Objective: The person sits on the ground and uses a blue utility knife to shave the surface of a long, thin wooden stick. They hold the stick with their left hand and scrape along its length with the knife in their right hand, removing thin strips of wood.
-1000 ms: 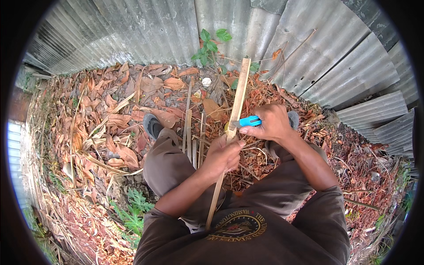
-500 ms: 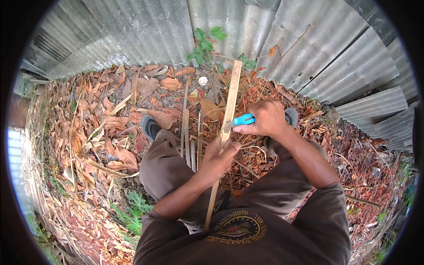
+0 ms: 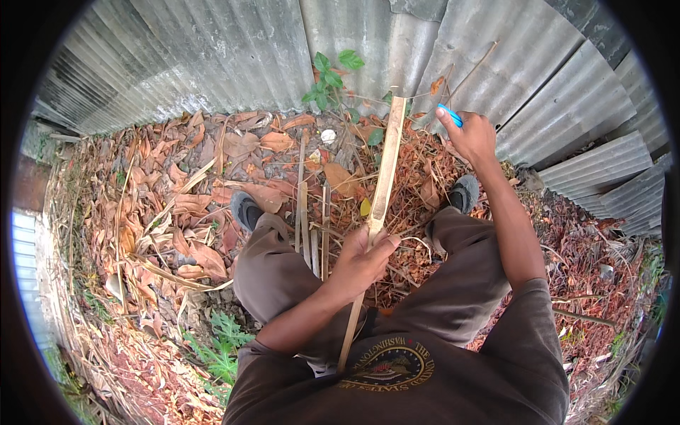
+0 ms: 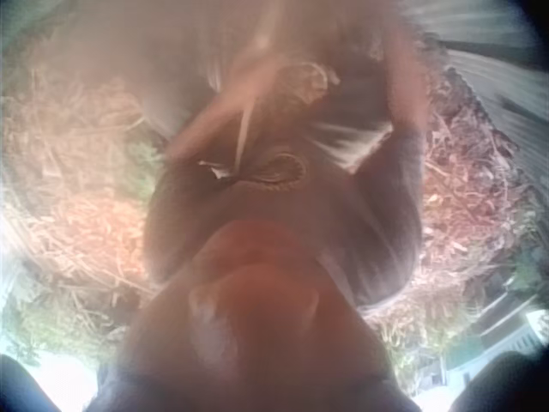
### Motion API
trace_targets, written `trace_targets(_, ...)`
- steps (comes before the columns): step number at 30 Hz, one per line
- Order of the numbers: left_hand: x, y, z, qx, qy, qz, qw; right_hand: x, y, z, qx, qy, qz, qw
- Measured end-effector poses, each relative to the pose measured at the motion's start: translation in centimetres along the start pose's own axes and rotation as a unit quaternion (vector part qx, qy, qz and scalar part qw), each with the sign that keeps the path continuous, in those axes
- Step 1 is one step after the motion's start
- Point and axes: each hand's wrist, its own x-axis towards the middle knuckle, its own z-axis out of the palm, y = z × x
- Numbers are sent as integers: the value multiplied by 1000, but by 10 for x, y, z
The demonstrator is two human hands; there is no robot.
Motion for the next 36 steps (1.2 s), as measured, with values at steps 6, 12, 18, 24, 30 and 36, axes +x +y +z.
trace_targets(6,5,1,-11,-5,32,9,999,-86,-54,8,59,-75,-306,947)
trace_targets(12,9,-1,-13,8,50,21,999,-95,-53,15,58,-59,-350,933)
trace_targets(18,5,-6,-5,-19,18,-31,999,-66,-47,15,-7,24,-273,962)
trace_targets(24,6,-13,-2,-31,10,-27,999,-37,-24,23,-6,50,-272,961)
trace_targets(30,-25,-18,29,91,-129,31,987,35,48,12,34,-20,191,981)
trace_targets(36,1,3,-15,4,55,26,998,-17,65,-16,21,-29,85,996)
